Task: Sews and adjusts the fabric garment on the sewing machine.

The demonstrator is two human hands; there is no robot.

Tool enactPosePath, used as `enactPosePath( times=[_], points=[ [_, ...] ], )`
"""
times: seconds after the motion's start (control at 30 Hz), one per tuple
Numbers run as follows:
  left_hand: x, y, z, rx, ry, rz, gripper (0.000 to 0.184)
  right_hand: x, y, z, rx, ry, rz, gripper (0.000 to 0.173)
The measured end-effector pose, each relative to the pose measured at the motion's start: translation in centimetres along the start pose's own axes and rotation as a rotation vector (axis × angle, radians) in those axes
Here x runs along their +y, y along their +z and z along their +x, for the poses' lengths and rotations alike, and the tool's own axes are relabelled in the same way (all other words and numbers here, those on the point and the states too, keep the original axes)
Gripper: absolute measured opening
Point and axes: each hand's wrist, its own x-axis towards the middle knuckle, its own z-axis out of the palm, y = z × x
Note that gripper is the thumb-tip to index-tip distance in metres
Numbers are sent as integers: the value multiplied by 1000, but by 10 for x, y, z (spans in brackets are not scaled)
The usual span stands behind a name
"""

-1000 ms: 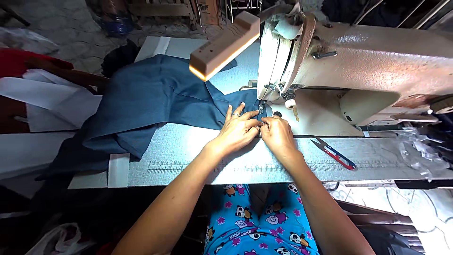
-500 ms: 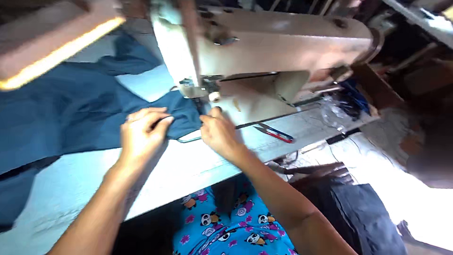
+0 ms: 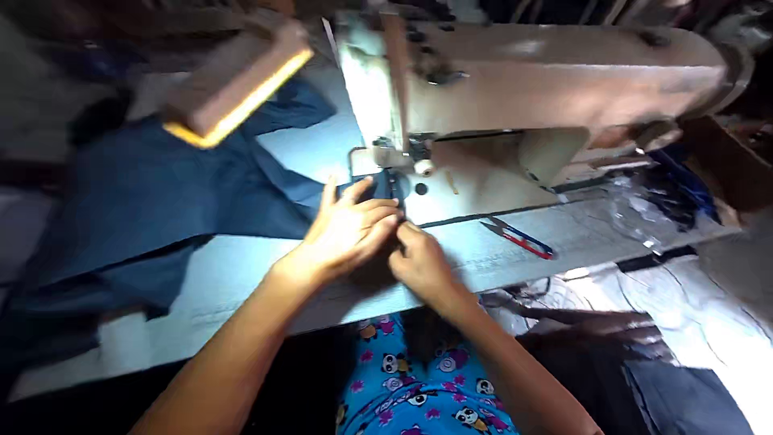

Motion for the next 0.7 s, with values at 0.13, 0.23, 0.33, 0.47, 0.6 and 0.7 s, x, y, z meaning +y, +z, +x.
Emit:
enactPosePath(
  times=[0.13,0.23,0.33,0.47,0.6,0.7],
  points=[
    [-34,6,25,-88,-57,193,59,-2,-5,8,-69,85,-67,33],
    [-39,12,21,-26,16,151,43,-1,-9,10,-130,68,-73,33],
    [-33,20,6,-15,114,-20,38,10,-19,6,-216,-37,-57,32],
    [-16,33,-14,-12,37,-100,43,19,-39,1,-180,-73,-5,25],
    [-5,37,-18,-10,-24,-142,45,12,-36,2,180,19,-47,22],
    [-4,37,-20,-7,-28,-141,43,4,-23,4,151,138,-171,37]
  ],
)
